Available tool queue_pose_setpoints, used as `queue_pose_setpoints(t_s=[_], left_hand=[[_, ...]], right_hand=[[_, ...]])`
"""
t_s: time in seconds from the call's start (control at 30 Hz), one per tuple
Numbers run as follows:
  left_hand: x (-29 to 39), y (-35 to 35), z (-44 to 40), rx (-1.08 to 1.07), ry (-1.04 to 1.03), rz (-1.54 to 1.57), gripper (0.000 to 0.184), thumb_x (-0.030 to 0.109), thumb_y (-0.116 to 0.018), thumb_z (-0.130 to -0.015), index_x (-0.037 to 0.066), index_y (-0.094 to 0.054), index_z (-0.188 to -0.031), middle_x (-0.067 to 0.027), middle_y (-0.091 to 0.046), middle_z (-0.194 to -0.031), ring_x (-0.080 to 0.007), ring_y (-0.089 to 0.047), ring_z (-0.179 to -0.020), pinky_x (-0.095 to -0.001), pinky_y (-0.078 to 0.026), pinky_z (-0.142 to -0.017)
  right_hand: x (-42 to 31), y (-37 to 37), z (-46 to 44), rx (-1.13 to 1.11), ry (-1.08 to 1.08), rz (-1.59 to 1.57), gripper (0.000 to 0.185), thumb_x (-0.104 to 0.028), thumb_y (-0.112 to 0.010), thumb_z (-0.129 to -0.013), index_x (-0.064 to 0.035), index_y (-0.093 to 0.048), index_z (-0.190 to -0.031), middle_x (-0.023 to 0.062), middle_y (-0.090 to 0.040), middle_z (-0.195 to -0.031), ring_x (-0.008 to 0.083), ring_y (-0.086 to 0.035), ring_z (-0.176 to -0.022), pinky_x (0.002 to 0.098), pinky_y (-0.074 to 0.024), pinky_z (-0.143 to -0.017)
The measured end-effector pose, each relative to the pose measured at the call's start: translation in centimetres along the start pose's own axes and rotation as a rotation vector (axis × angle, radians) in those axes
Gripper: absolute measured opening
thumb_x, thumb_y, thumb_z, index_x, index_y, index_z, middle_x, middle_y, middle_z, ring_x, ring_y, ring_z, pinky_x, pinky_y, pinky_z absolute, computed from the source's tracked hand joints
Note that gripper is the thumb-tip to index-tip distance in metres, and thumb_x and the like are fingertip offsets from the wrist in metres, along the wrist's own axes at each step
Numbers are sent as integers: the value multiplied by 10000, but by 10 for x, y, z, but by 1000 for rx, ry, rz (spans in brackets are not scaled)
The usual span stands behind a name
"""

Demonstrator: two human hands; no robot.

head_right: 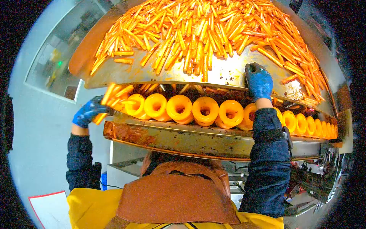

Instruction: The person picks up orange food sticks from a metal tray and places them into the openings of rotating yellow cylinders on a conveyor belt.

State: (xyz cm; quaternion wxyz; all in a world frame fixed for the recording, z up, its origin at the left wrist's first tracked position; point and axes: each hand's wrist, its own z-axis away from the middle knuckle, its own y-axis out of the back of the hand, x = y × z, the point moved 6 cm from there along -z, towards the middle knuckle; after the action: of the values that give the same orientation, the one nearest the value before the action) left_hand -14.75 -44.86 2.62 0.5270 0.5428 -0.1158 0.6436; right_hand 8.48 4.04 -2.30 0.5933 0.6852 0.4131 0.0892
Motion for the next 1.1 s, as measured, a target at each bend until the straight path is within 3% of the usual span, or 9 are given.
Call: queue_pose_setpoints(t_s=[0.07, 0.2, 0.3, 0.37, 0.5, 0.67, 0.83, 0.97, 1.1], left_hand=[[-14, -18, -21, 0, -131, -96, 483, 165, -695, -750, -26, -550, -1170, -61, -635, -962, -124, -566, -831, -283, -471, -772], [-16, -40, -33, 181, -67, 210, 430, 170, -696, -763, -3, -567, -1135, -55, -621, -927, -140, -574, -810, -278, -477, -761], [-25, -40, -35, 292, -144, 534, 372, 143, -666, -784, 22, -565, -1122, -60, -609, -925, -167, -588, -832, -293, -487, -782], [-23, -36, -32, 479, -356, 841, 358, 150, -639, -796, 35, -566, -1127, -62, -611, -967, -180, -596, -886, -308, -489, -787], [-56, -44, -36, 550, -247, 1059, 320, 132, -616, -821, 49, -563, -1125, -43, -608, -1024, -195, -577, -981, -334, -466, -862], [-45, -64, -35, 566, -243, 730, 328, 104, -654, -794, 57, -563, -1106, -46, -595, -1005, -181, -574, -948, -306, -470, -834], [-52, -63, -34, 590, -56, 564, 357, 108, -715, -745, 32, -592, -1071, -32, -613, -873, -160, -588, -822, -299, -473, -775], [-63, -53, -31, 599, -112, 761, 379, 154, -644, -813, 44, -547, -1163, -48, -589, -973, -173, -578, -866, -314, -480, -780], [-58, -37, -24, 646, -324, 976, 385, 171, -579, -866, 47, -525, -1227, -69, -575, -1089, -192, -552, -980, -327, -454, -861]], right_hand=[[-6, 6, 4, 42, 29, 24, 380, -415, -496, -863, -108, -664, -1013, 146, -636, -1051, 333, -608, -948, 412, -473, -843], [-3, 5, 3, 12, 1, 13, 385, -411, -489, -867, -99, -661, -1014, 147, -636, -1049, 331, -605, -952, 410, -469, -846], [-5, 3, 2, 12, 22, 22, 385, -416, -487, -867, -107, -658, -1019, 147, -634, -1053, 329, -600, -966, 406, -464, -854], [-2, 1, 1, 12, 0, 25, 389, -420, -486, -867, -109, -653, -1028, 145, -631, -1063, 323, -595, -981, 402, -460, -864], [-6, 6, 3, 9, 27, 28, 404, -430, -484, -866, -107, -649, -1043, 144, -627, -1079, 322, -594, -988, 403, -458, -870], [-4, 5, 3, -9, -24, 38, 416, -434, -482, -867, -103, -651, -1054, 146, -624, -1088, 330, -595, -985, 408, -458, -870], [-4, 5, 3, 21, -7, 22, 410, -432, -483, -867, -105, -653, -1048, 153, -625, -1080, 332, -597, -977, 410, -462, -862], [-6, 6, 4, 9, -4, -3, 397, -427, -484, -867, -99, -653, -1013, 162, -629, -1056, 338, -601, -954, 422, -466, -844], [-5, 5, 4, 35, 29, 0, 383, -421, -487, -867, -101, -651, -998, 159, -632, -1043, 340, -602, -942, 427, -468, -833]])
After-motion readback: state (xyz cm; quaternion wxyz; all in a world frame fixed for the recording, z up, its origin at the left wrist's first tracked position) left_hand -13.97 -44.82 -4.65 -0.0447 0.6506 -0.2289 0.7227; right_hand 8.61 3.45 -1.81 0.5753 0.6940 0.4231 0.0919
